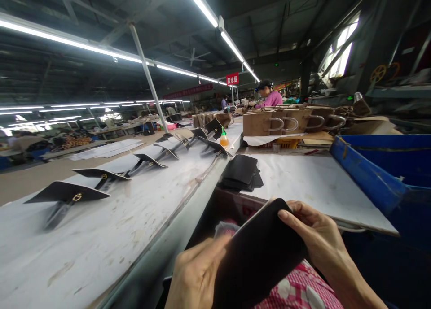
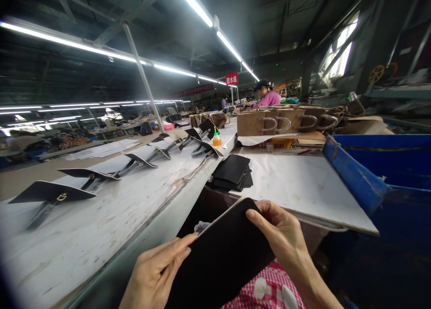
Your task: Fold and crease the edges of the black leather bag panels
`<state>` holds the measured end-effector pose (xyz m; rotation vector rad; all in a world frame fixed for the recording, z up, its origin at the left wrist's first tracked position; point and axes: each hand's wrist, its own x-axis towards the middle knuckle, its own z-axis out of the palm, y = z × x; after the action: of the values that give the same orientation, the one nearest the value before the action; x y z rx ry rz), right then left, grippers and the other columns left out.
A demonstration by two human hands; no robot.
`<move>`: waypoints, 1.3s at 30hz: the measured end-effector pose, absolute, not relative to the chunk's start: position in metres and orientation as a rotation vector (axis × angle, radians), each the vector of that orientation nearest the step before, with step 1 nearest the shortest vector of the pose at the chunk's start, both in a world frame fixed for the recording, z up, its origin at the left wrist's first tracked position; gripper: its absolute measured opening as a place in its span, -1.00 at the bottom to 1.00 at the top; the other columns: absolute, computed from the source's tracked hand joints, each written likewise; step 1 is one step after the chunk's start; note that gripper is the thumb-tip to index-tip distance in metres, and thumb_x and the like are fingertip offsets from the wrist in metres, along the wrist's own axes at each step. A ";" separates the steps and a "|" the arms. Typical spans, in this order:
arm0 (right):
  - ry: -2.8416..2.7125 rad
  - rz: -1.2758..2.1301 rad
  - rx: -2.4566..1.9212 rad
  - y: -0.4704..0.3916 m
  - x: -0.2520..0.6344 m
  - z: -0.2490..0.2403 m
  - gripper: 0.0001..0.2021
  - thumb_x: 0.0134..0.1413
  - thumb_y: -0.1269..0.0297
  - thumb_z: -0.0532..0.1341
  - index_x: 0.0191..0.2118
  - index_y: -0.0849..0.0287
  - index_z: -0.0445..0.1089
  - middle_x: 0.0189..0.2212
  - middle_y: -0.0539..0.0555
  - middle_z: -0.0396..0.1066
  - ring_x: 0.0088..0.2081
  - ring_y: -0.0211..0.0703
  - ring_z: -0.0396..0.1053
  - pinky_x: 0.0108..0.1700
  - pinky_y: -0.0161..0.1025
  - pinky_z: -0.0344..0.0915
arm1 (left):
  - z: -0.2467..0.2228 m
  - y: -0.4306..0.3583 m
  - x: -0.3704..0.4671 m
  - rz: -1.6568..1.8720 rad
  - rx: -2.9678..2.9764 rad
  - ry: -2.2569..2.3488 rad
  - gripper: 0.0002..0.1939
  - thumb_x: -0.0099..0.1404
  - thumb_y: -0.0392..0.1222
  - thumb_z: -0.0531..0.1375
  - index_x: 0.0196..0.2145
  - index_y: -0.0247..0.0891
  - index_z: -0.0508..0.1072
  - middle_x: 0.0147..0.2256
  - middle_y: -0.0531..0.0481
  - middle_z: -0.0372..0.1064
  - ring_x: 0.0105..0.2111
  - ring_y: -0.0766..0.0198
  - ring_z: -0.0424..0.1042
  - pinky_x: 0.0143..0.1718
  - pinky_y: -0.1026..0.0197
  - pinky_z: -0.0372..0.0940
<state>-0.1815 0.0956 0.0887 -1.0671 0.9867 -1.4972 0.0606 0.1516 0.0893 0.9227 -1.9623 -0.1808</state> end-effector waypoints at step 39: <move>1.146 -1.546 -1.623 0.108 -0.169 0.089 -0.64 0.08 -0.04 0.31 -0.46 0.20 0.45 -0.46 0.08 0.47 -0.46 -0.20 0.37 -0.45 -0.35 0.30 | 0.055 0.128 0.018 0.107 0.886 -1.909 -0.61 0.38 -0.43 0.14 0.15 -0.45 0.37 -0.12 -0.20 0.56 -0.18 0.29 0.59 0.00 0.40 0.40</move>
<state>-0.1688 0.1079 0.0895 -1.6228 1.1461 -1.5464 0.0177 0.1281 0.0550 0.8862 -1.9089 0.1070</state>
